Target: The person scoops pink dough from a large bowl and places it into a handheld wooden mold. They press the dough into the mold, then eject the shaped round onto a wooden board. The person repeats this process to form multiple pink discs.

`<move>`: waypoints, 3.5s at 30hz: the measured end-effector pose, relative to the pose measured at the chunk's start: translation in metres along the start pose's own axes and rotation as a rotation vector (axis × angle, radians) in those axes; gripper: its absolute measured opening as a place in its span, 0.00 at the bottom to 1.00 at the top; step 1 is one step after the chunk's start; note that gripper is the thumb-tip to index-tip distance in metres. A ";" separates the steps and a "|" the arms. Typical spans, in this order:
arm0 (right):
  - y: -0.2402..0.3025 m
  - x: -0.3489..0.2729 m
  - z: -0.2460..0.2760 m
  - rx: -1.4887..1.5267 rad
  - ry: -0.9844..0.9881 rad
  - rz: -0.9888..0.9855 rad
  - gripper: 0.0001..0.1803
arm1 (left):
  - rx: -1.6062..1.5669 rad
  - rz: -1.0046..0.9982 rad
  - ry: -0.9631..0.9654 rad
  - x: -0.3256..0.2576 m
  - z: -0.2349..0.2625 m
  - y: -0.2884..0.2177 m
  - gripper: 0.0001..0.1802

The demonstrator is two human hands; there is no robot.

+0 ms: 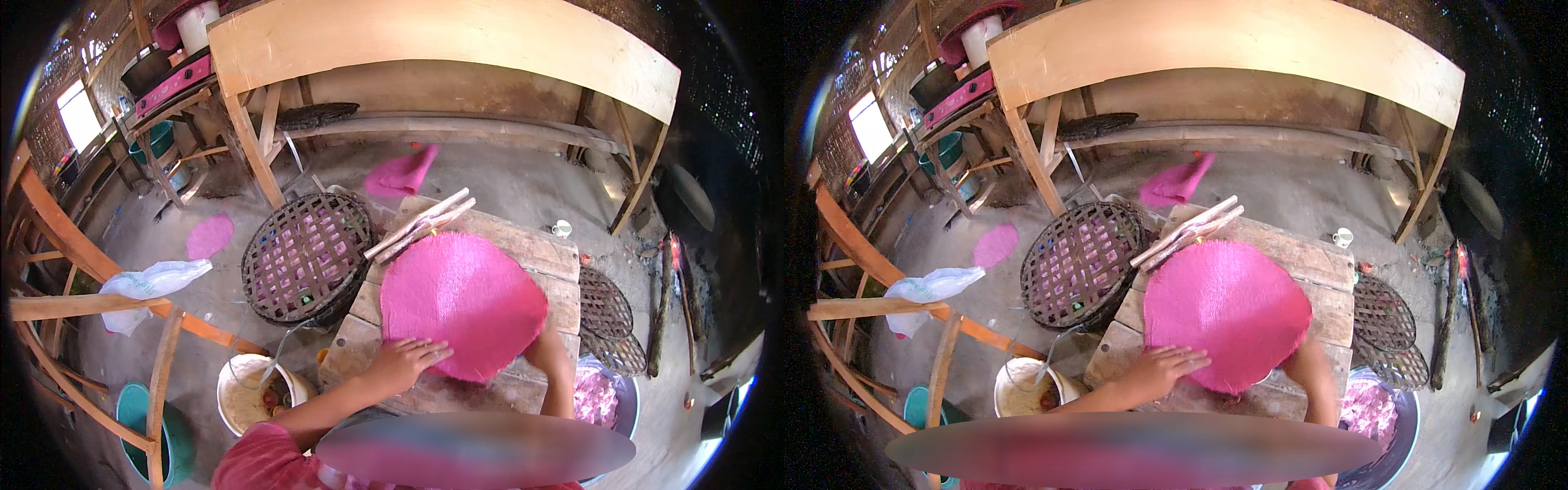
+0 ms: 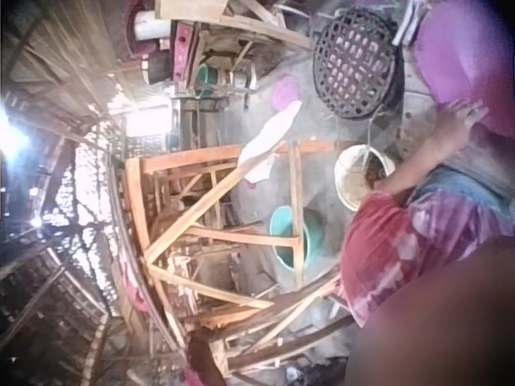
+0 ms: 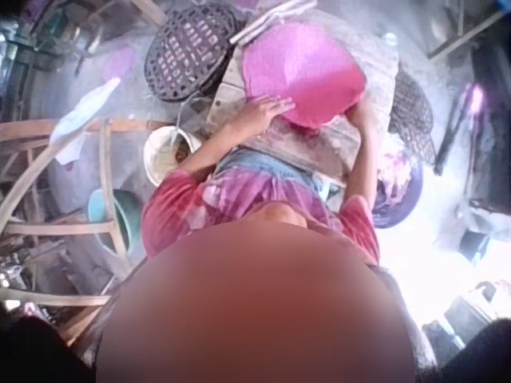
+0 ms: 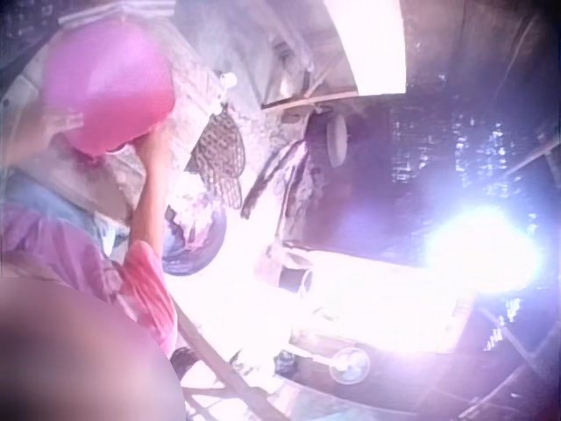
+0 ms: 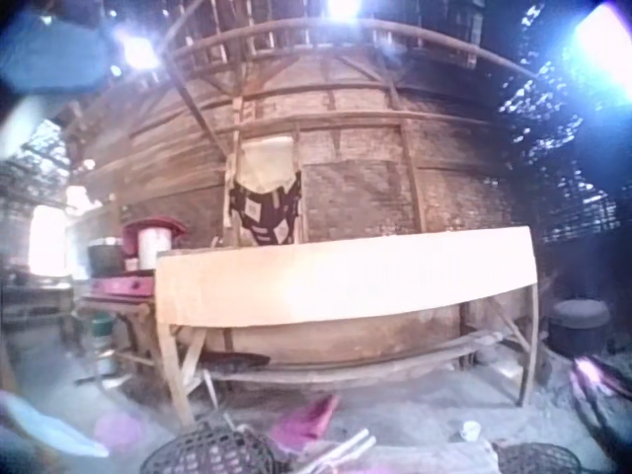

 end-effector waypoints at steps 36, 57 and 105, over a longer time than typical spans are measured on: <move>-0.033 -0.115 -0.051 0.432 -0.511 -0.290 0.26 | -1.219 0.102 0.012 0.005 0.045 0.031 0.22; -0.209 0.078 0.033 -0.304 -0.625 -0.643 0.21 | -1.582 0.789 -0.110 -0.022 -0.016 0.107 0.29; 0.025 -0.069 0.007 -0.225 -0.344 -0.093 0.16 | 0.062 0.300 -0.087 -0.037 0.000 0.037 0.37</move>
Point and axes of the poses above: each hand's wrist, its own x-axis towards the middle knuckle, its own z-axis out of the back of the hand, y = z × x, the point moved 7 cm from there along x, towards the middle knuckle, and after that the axes turned 13 degrees about z, right-handed, at the moved point
